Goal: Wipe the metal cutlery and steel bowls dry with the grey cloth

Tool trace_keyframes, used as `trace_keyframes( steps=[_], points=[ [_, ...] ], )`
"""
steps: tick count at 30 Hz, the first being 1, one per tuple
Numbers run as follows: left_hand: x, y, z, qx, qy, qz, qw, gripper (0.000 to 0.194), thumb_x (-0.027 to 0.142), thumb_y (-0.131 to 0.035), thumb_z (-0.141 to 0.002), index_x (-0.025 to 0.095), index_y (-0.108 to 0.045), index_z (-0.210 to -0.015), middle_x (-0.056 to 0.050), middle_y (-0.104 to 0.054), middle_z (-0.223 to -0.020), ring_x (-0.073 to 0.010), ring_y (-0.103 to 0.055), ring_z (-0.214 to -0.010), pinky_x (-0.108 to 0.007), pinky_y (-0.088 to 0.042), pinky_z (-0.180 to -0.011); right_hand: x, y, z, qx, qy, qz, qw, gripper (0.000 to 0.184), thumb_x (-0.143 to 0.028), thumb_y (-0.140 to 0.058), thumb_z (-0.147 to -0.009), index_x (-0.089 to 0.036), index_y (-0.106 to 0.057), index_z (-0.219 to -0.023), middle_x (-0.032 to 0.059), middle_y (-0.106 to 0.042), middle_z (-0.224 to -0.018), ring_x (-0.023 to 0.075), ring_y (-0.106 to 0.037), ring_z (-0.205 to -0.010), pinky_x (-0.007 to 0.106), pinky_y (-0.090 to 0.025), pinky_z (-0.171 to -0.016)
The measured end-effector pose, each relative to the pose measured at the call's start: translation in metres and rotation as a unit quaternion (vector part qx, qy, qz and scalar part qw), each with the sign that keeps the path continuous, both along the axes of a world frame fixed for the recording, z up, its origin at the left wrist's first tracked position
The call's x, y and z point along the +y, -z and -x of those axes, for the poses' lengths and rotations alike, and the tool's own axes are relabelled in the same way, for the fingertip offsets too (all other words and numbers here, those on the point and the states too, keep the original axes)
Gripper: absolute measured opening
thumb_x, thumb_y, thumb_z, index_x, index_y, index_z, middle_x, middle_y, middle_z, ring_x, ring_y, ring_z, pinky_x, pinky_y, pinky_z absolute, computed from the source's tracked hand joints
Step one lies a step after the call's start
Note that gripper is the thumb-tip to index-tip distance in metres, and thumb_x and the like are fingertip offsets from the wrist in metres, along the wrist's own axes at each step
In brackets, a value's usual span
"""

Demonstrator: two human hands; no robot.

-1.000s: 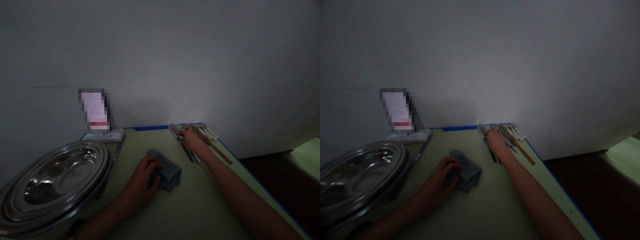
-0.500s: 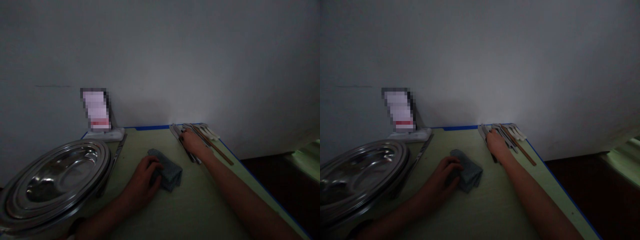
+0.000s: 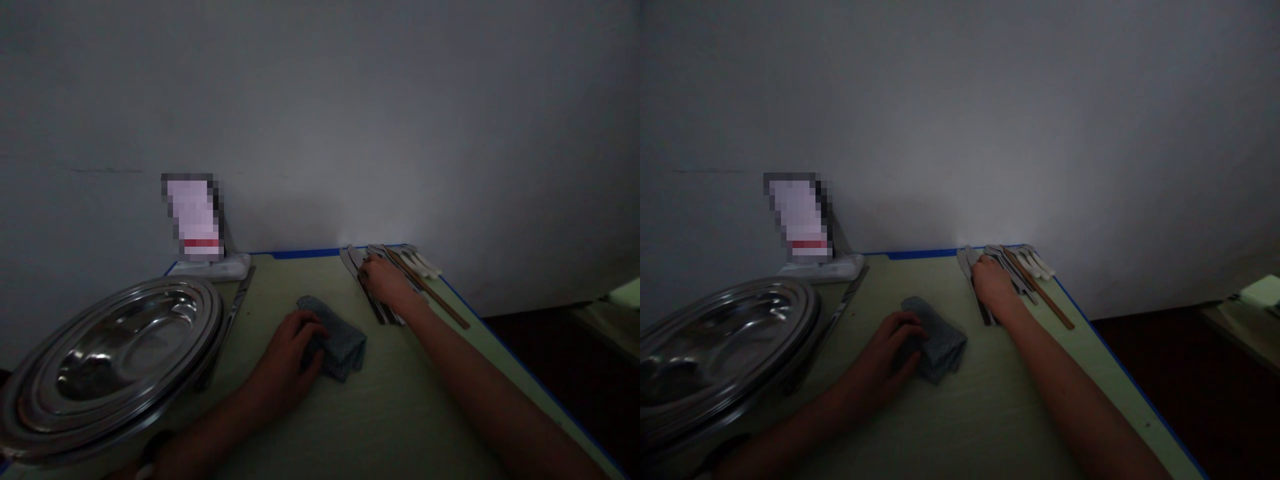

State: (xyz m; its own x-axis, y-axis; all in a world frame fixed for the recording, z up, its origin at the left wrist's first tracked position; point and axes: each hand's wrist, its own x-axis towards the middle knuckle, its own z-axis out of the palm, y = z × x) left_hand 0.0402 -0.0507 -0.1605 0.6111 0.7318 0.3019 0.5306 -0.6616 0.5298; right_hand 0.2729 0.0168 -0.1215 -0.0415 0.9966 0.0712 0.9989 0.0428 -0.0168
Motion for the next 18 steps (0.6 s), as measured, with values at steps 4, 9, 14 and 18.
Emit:
trace_keyframes(
  steps=[4, 9, 14, 18],
  points=[
    [0.004, 0.001, 0.002, 0.000, -0.004, -0.024, 1.000, 0.022, 0.012, -0.044, -0.083, 0.020, -0.048, -0.103, -0.008, -0.043, -0.116, -0.0196, -0.043, -0.111, -0.037, -0.040, -0.097, -0.004, -0.005, 0.009, 0.044, -0.050, -0.002, 0.998, 0.032, -0.021, -0.042, -0.085, -0.014, -0.061, -0.109, 0.0131, -0.057, -0.113, 0.0222, -0.055, -0.105, 0.031, -0.039, -0.091],
    [0.015, 0.001, 0.005, 0.019, -0.091, -0.096, 0.991, 0.018, 0.010, -0.041, -0.083, 0.015, -0.048, -0.098, -0.012, -0.046, -0.113, -0.0225, -0.045, -0.109, -0.043, -0.041, -0.096, -0.019, -0.017, 0.030, 0.111, -0.150, 0.021, 0.982, 0.030, -0.027, -0.047, -0.084, -0.016, -0.062, -0.107, 0.0108, -0.059, -0.109, 0.0212, -0.056, -0.103, 0.032, -0.039, -0.091],
    [0.018, 0.002, 0.007, 0.107, -0.149, -0.158, 0.970, 0.029, 0.020, -0.040, -0.086, 0.009, -0.047, -0.112, -0.018, -0.046, -0.123, -0.0281, -0.042, -0.118, -0.046, -0.038, -0.099, -0.033, -0.020, 0.051, 0.130, -0.184, 0.067, 0.972, 0.027, -0.025, -0.046, -0.084, -0.013, -0.058, -0.105, 0.0120, -0.064, -0.099, 0.0210, -0.059, -0.094, 0.031, -0.041, -0.080],
    [0.019, 0.005, 0.008, 0.188, -0.240, -0.204, 0.930, 0.051, 0.030, -0.038, -0.087, 0.000, -0.036, -0.128, -0.025, -0.036, -0.137, -0.0349, -0.029, -0.130, -0.051, -0.031, -0.103, -0.040, -0.013, 0.062, 0.109, -0.173, 0.121, 0.971, 0.029, -0.018, -0.047, -0.080, -0.010, -0.051, -0.108, 0.0161, -0.064, -0.099, 0.0255, -0.061, -0.094, 0.032, -0.042, -0.074]
  ],
)
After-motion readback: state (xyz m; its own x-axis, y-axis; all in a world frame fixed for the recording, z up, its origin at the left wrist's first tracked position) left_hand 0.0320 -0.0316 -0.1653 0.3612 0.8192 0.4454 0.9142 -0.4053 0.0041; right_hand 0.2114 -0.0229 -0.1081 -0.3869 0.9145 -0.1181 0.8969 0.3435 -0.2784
